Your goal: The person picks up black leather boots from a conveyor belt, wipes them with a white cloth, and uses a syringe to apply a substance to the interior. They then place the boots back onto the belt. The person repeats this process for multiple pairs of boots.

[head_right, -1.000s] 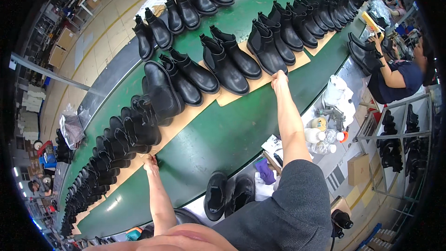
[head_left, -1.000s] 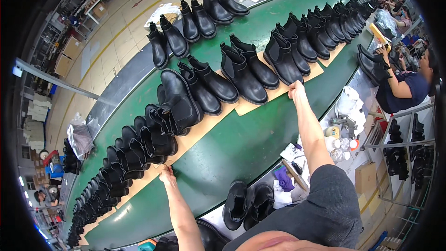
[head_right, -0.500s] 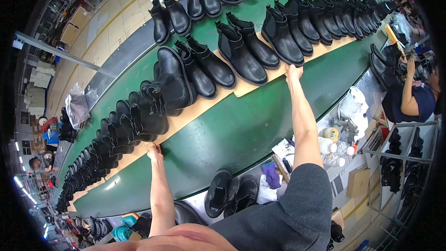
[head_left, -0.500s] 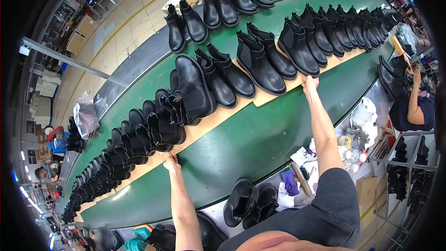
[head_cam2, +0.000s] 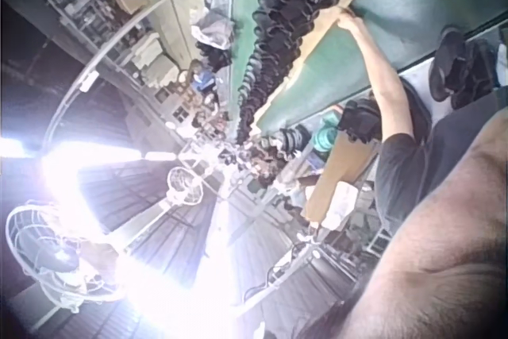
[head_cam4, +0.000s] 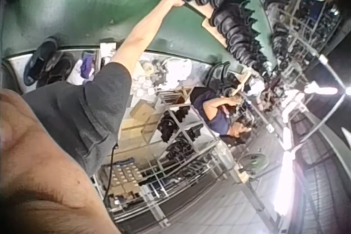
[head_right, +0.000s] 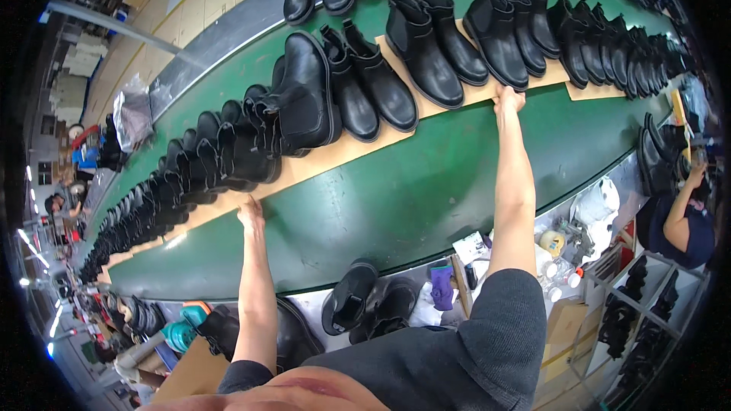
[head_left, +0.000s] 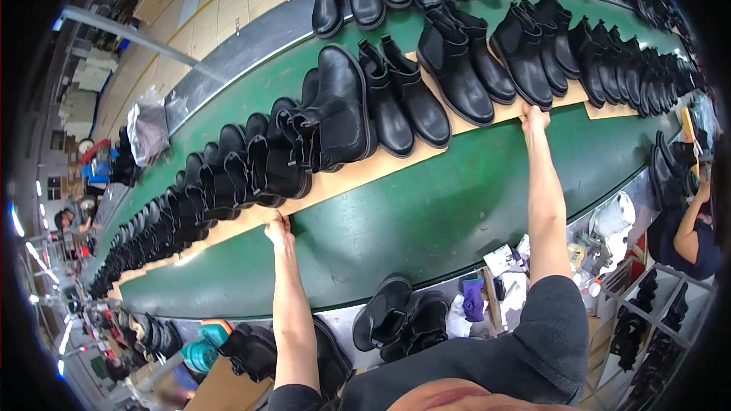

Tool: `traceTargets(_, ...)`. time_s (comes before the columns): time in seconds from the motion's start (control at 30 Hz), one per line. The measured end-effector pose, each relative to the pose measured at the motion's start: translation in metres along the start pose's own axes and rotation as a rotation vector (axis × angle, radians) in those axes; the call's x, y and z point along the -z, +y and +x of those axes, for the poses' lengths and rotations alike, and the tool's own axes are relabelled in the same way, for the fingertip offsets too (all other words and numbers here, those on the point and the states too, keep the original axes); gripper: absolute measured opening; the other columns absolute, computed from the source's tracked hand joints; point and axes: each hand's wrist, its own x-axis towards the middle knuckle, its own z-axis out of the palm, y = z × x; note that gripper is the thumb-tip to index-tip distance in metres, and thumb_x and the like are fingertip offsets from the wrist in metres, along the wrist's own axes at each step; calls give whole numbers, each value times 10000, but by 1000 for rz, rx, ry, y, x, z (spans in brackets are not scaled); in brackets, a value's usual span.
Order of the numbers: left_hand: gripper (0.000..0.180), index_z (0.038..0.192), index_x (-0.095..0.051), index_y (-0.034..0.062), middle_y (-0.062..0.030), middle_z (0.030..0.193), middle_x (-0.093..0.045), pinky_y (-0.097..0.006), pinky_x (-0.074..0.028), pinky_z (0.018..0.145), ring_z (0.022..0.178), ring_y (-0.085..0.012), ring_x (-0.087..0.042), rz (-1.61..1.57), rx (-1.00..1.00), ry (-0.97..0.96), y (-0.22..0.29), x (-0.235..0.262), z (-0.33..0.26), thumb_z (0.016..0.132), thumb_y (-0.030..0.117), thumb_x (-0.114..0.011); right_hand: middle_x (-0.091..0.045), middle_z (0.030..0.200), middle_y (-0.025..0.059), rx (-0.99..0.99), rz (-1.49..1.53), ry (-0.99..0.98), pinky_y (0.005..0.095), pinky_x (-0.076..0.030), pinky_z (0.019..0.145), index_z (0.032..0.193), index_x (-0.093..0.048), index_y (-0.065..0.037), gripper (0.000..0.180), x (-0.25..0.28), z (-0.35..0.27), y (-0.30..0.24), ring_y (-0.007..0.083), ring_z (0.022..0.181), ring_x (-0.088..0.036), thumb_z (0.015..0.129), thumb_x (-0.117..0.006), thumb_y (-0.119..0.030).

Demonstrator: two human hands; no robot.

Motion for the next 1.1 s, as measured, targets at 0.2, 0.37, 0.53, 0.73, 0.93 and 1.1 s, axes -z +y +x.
traceTargets(0.2, 91, 820, -594, 12, -67, 713, -612, -226, -486, 514, 578, -141, -577, 37, -16, -27, 8, 27, 3, 857, 71, -651, -629, 786, 60, -80, -61, -98, 345, -443, 404, 1064, -540, -84, 352, 38, -19, 0, 141, 568, -609, 759, -545, 91)
traceTargets(0.37, 114, 833, -597, -34, -99, 717, -623, -226, -487, 466, 538, -163, -587, 142, -44, -117, 12, 38, 6, 839, 52, -671, -628, 853, 73, -147, -140, -80, 448, -505, 590, 1079, -580, -96, 398, 51, -23, -1, 196, 713, -632, 748, -573, 124)
traceTargets(0.53, 354, 838, -590, -2, -100, 632, -638, -250, -464, 386, 446, -146, -581, 641, 60, -393, 34, 50, -6, 880, 345, -640, -581, 988, 248, -206, -356, -366, 516, -600, 692, 940, -504, 180, 202, 74, -23, -32, 341, 792, -637, 773, -564, 84)
traceTargets(0.73, 351, 926, -612, 5, -88, 743, -662, -267, -501, 594, 639, -145, -617, 739, 43, -580, 68, 44, -124, 912, 354, -580, -583, 1122, 137, 86, -669, -678, 295, -541, 703, 1265, -473, 24, 526, 144, -217, -94, 207, 1018, -586, 829, -695, -170)
traceTargets(0.93, 443, 1016, -620, 27, -66, 880, -665, -282, -449, 759, 839, -142, -602, 858, 30, -846, 57, 124, -236, 947, 442, -480, -664, 982, 129, -38, -1007, -1252, 308, -507, 742, 1114, -606, 21, 440, 288, -394, -69, 158, 793, -621, 879, -638, -349)
traceTargets(1.1, 442, 1061, -610, 42, -69, 988, -653, -309, -422, 857, 975, -156, -586, 674, 33, -905, 66, 152, -290, 974, 431, -419, -636, 843, 61, -178, -914, -1109, 247, -493, 620, 1069, -619, -1, 448, 317, -416, -81, 104, 730, -598, 926, -548, -419)
